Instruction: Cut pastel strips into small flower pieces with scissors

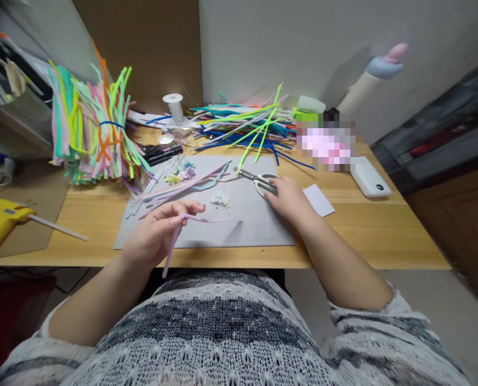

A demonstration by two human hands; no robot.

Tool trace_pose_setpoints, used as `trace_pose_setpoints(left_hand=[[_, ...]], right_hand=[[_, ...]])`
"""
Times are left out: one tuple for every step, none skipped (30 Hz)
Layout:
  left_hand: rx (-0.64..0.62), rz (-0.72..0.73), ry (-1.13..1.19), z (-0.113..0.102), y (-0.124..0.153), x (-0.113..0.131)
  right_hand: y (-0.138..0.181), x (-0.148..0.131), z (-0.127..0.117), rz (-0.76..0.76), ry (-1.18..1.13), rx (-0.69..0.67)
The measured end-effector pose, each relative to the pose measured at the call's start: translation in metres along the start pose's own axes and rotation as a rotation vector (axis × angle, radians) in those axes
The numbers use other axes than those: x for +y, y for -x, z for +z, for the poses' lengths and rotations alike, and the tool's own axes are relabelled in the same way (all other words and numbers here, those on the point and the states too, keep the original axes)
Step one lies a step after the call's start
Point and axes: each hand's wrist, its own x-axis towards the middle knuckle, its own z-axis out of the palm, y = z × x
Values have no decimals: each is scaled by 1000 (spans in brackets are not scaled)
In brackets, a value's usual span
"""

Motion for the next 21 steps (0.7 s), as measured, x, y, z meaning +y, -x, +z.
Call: trace_pose_setpoints(left_hand=[[-16,-13,33,3,-3,0],[-20,-28,63,6,-6,0],[-14,-42,88,10,-8,0],[-2,-57,107,13,-11,0],[10,-73,120,16,-13,-1],[18,-91,131,19,-15,-2],[22,-112,143,21,-17,-3],[25,-135,159,22,-18,-3],[28,-158,181,22,-20,-3],[32,-182,206,22,-21,-3],[35,-202,233,20,-22,-2],[36,-218,259,19,-23,-1],[37,-227,282,18,-24,0],[42,-232,299,17,-25,1],[49,-233,311,16,-26,3],[58,-235,318,16,-27,4],[68,-237,322,16,-29,5],[77,-242,327,17,-32,6],[80,-246,332,19,-34,7],[79,-250,337,20,-37,8],[73,-249,343,23,-39,9]], right_hand=[[-1,6,5,-21,33,-37],[-1,9,8,-41,52,-66],[-1,9,10,-56,67,-82],[-3,8,10,-61,79,-93],[-5,7,9,-59,90,-105],[-8,6,7,-51,103,-119],[-12,5,4,-42,115,-140],[-16,5,1,-29,125,-170],[-19,6,-3,-14,128,-204],[-22,7,-8,11,119,-232],[-23,9,-13,48,84,-252],[-23,11,-19,98,14,-257],[-20,12,-25,158,-98,-244],[-14,12,-30,219,-262,-231],[-6,10,-36,261,-479,-225],[5,6,-40,272,-727,-222],[17,-1,-43,230,-979,-254],[31,-10,-45,173,-1208,-297],[46,-21,-45,125,-1404,-356],[60,-33,-44,69,-1587,-432],[72,-45,-42,2,-1745,-522]])
